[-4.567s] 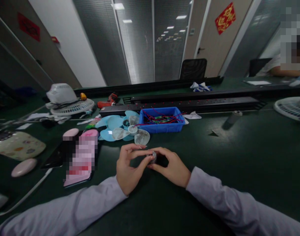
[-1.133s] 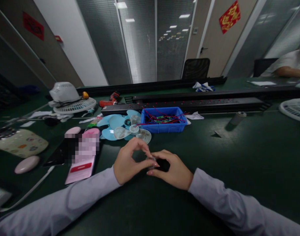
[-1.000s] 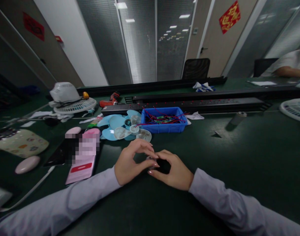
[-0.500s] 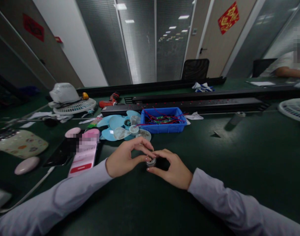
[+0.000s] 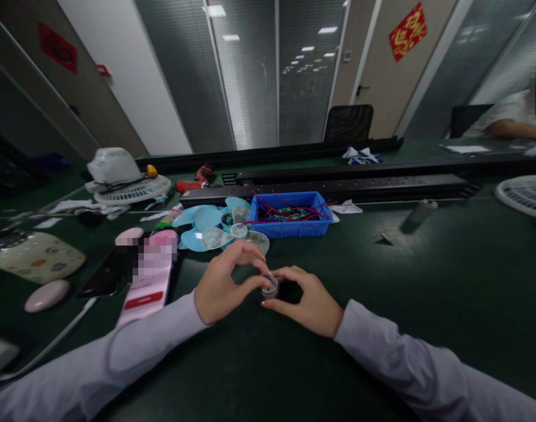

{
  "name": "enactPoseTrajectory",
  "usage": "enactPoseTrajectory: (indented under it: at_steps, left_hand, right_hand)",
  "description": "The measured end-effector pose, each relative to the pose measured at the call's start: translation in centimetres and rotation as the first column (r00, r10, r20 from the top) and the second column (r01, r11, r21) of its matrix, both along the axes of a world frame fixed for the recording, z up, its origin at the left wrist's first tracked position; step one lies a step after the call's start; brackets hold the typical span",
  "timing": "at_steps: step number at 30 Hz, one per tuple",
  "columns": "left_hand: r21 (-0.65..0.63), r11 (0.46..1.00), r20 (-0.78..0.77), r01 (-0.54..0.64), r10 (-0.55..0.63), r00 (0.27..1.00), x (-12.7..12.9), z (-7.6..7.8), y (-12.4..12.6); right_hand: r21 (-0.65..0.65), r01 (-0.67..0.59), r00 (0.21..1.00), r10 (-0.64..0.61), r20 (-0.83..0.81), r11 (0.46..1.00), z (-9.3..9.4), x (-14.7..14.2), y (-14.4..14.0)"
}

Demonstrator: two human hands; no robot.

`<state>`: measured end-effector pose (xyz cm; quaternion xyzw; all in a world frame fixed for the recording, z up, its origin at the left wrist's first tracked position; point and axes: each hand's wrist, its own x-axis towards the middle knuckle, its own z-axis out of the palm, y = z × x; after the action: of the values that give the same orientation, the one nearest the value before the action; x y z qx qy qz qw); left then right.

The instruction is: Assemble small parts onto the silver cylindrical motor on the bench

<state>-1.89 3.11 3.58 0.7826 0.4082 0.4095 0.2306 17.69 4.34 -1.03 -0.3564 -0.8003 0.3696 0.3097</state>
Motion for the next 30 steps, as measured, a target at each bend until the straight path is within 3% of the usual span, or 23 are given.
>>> enactPoseTrajectory:
  at_steps: [5, 8, 13, 20, 24, 27, 30]
  left_hand:
    - [-0.066, 0.976, 0.184, -0.206, 0.215, 0.959, -1.4, -1.7, -3.1]
    - [-0.084, 0.944, 0.050, -0.319, 0.323, 0.945, -3.4, -3.6, -6.2]
    - [-0.056, 0.948, -0.169, -0.314, 0.300, 0.939, -6.4, -5.5, -9.5]
    - [0.024, 0.953, -0.260, -0.301, 0.296, 0.919, -7.1, -5.6, -9.3]
    - [0.001, 0.936, -0.160, -0.353, 0.349, 0.923, -5.8, -5.4, -9.3]
    - [0.152, 0.918, -0.019, -0.367, 0.374, 0.927, -3.8, -4.7, -8.3]
    - [0.365, 0.850, 0.101, -0.380, 0.369, 0.924, -1.5, -4.1, -6.4]
  right_hand:
    - [-0.008, -0.008, 1.000, 0.008, 0.002, 1.000, 0.1, 0.0, 0.0]
    - [-0.016, -0.007, 1.000, 0.007, 0.001, 1.000, 0.1, 0.0, 0.0]
    - [-0.019, -0.007, 1.000, 0.007, 0.009, 1.000, 0.2, 0.0, 0.0]
    - [-0.021, -0.012, 1.000, 0.012, 0.016, 1.000, 0.1, 0.1, 0.0]
    - [-0.022, -0.013, 1.000, 0.014, 0.021, 1.000, 0.2, 0.0, 0.0]
    - [-0.025, -0.014, 1.000, 0.014, 0.005, 1.000, 0.1, -0.2, 0.0]
    - [-0.022, -0.020, 1.000, 0.019, -0.023, 1.000, -0.1, -0.2, 0.1]
